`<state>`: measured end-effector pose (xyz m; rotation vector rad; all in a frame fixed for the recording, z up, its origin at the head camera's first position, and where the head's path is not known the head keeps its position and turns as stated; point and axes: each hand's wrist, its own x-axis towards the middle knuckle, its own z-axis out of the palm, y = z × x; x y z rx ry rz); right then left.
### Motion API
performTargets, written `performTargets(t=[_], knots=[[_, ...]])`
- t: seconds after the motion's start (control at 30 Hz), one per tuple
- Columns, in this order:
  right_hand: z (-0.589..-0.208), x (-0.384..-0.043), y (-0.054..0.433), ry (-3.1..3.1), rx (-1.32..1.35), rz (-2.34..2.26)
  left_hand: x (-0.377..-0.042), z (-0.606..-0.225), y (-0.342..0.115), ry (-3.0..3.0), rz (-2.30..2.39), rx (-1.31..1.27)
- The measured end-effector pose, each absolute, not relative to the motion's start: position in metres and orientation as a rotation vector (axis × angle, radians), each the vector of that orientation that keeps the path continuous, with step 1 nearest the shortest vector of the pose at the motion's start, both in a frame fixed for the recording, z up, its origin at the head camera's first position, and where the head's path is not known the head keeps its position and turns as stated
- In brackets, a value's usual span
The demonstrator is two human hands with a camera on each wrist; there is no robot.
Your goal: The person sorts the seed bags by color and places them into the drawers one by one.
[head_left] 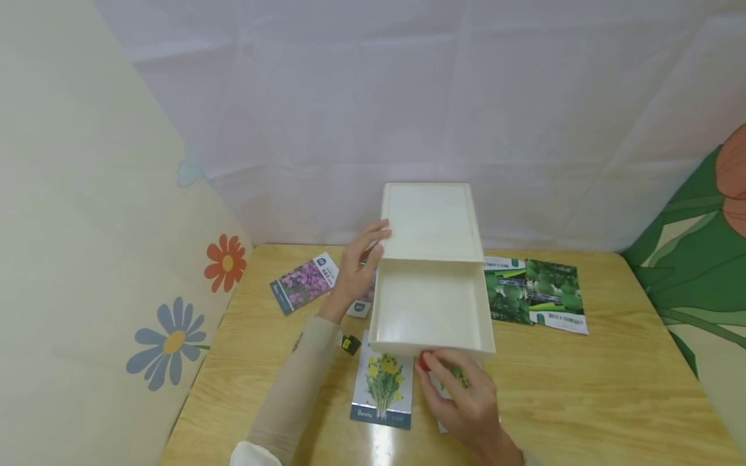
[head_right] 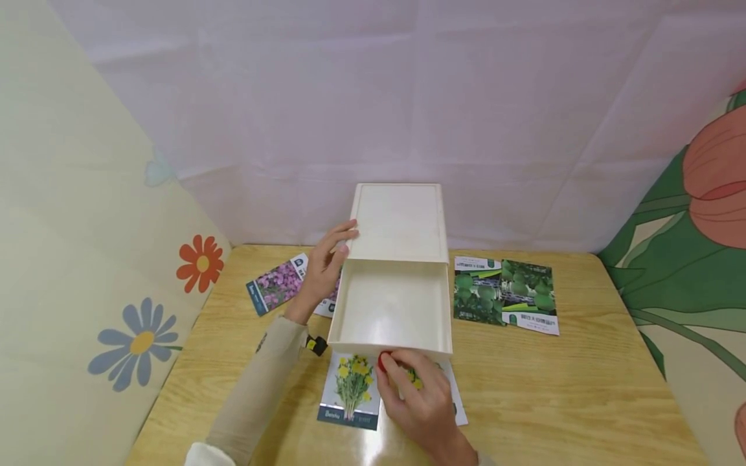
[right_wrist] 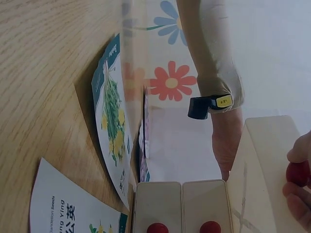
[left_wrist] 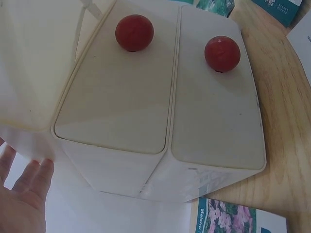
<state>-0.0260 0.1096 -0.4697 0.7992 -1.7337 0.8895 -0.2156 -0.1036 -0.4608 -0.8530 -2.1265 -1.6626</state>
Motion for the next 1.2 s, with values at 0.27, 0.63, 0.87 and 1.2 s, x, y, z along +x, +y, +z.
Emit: performTargets(t=[0.27,0.63,0.87,1.2], knots=[[-0.473,-0.024,0.109,-1.720,0.788,0.875,-0.216,-0.461,-0.103,-2.104,-1.666,-0.866],[-0.477,-0.024,0.110,-1.698,0.801,0.882,-0.215,-0.460,-0.102,-2.128,-1.658,-0.871],[-0.473,-0.022,0.111,-1.680,0.814,0.885,-0.212,-0.456,-0.105,-2.124,-1.614,-0.866],[-0.472,-0.012,0.108,-1.638,0.843,0.904,-0.190,-0.455,-0.108,-2.089,-1.626,-0.860]])
